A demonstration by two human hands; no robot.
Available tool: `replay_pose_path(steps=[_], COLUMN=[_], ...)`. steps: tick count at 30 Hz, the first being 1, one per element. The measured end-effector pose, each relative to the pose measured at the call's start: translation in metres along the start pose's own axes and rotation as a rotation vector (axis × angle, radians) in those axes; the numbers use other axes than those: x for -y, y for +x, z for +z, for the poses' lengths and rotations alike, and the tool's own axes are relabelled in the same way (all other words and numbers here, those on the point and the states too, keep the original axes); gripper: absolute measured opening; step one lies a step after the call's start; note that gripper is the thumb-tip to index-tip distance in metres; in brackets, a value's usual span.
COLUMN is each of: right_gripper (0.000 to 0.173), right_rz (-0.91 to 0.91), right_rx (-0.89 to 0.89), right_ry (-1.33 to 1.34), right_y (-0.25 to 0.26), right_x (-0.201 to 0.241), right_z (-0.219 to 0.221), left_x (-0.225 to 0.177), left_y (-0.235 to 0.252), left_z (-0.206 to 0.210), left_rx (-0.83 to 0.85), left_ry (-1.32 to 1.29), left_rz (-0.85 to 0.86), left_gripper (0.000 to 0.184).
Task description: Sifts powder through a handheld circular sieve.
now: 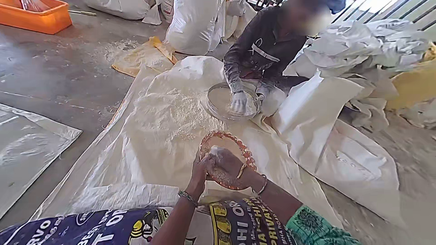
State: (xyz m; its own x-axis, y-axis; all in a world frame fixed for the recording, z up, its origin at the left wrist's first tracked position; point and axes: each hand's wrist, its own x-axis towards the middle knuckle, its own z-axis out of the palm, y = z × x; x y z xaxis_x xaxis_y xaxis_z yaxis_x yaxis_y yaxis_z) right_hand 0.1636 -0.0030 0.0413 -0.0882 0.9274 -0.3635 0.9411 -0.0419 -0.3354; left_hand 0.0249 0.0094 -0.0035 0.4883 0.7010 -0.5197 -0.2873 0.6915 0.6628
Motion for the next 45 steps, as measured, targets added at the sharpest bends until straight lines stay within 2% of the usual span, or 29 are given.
replay_pose_path(steps=[4, 8, 9, 11, 13, 17, 19, 20, 23, 25, 28, 31, 34, 35, 38, 40, 41, 45], right_gripper=[0.035, 0.072, 0.077, 0.072, 0.058, 0.035, 0.034, 0.034, 0.039, 0.05, 0.058, 0.05, 0.036, 0.032, 0.031, 0.028, 0.029, 0.048], right_rz=[0.177, 0.268, 0.263, 0.252, 0.223, 0.296, 0.416, 0.419, 0.301, 0.258, 0.197, 0.133, 0.065, 0.062, 0.23, 0.193, 0.179, 0.272], right_rx=[0.02, 0.231, 0.252, 0.292, 0.282, 0.078, -0.047, -0.119, -0.212, -0.15, 0.002, 0.115, 0.106, 0.06, -0.101, -0.307, -0.32, -0.067], right_ry=[0.068, -0.031, -0.043, -0.036, 0.009, 0.041, 0.071, 0.07, 0.135, 0.238, 0.252, 0.128, 0.021, -0.001, 0.054, 0.089, 0.08, 0.168], right_y=[-0.008, -0.02, -0.02, -0.016, -0.004, 0.019, 0.02, 0.018, 0.017, 0.023, 0.029, 0.014, -0.007, -0.011, -0.016, -0.01, -0.005, 0.025], right_x=[-0.015, -0.012, -0.007, 0.005, 0.012, -0.004, -0.007, -0.012, -0.042, -0.047, -0.015, 0.019, 0.016, 0.006, -0.02, -0.034, -0.037, -0.011], right_z=[-0.045, -0.056, -0.051, -0.04, -0.031, -0.025, -0.041, -0.047, -0.05, -0.044, -0.03, -0.009, -0.007, -0.008, -0.025, -0.032, -0.036, -0.037], left_x=[-0.009, -0.013, -0.012, -0.01, -0.008, -0.01, -0.012, -0.014, -0.015, -0.015, -0.011, -0.009, -0.007, -0.007, -0.01, -0.013, -0.013, -0.014], left_y=[0.0, 0.002, 0.004, 0.004, 0.004, 0.0, -0.002, -0.002, -0.001, -0.001, 0.0, -0.001, -0.003, -0.004, -0.007, -0.008, -0.008, -0.007], left_z=[-0.001, -0.004, -0.004, -0.003, -0.004, -0.004, -0.001, 0.0, 0.003, 0.005, 0.001, -0.007, -0.005, -0.002, 0.005, 0.005, 0.004, 0.002], left_rx=[-0.009, -0.009, -0.013, -0.022, -0.03, -0.016, 0.011, 0.023, 0.041, 0.046, 0.05, 0.051, 0.047, 0.047, 0.078, 0.073, 0.069, 0.097], left_ry=[0.041, 0.014, -0.01, -0.039, -0.057, -0.046, -0.039, -0.041, -0.049, -0.033, -0.017, -0.02, -0.025, -0.023, -0.008, -0.016, -0.023, -0.019], left_rz=[0.016, 0.027, 0.019, 0.01, -0.001, -0.002, 0.002, 0.006, 0.013, 0.014, 0.051, 0.124, 0.132, 0.106, 0.069, 0.062, 0.058, 0.075], left_gripper=[0.052, 0.055, 0.055, 0.054, 0.053, 0.052, 0.053, 0.053, 0.055, 0.055, 0.055, 0.057, 0.056, 0.056, 0.059, 0.06, 0.06, 0.06])
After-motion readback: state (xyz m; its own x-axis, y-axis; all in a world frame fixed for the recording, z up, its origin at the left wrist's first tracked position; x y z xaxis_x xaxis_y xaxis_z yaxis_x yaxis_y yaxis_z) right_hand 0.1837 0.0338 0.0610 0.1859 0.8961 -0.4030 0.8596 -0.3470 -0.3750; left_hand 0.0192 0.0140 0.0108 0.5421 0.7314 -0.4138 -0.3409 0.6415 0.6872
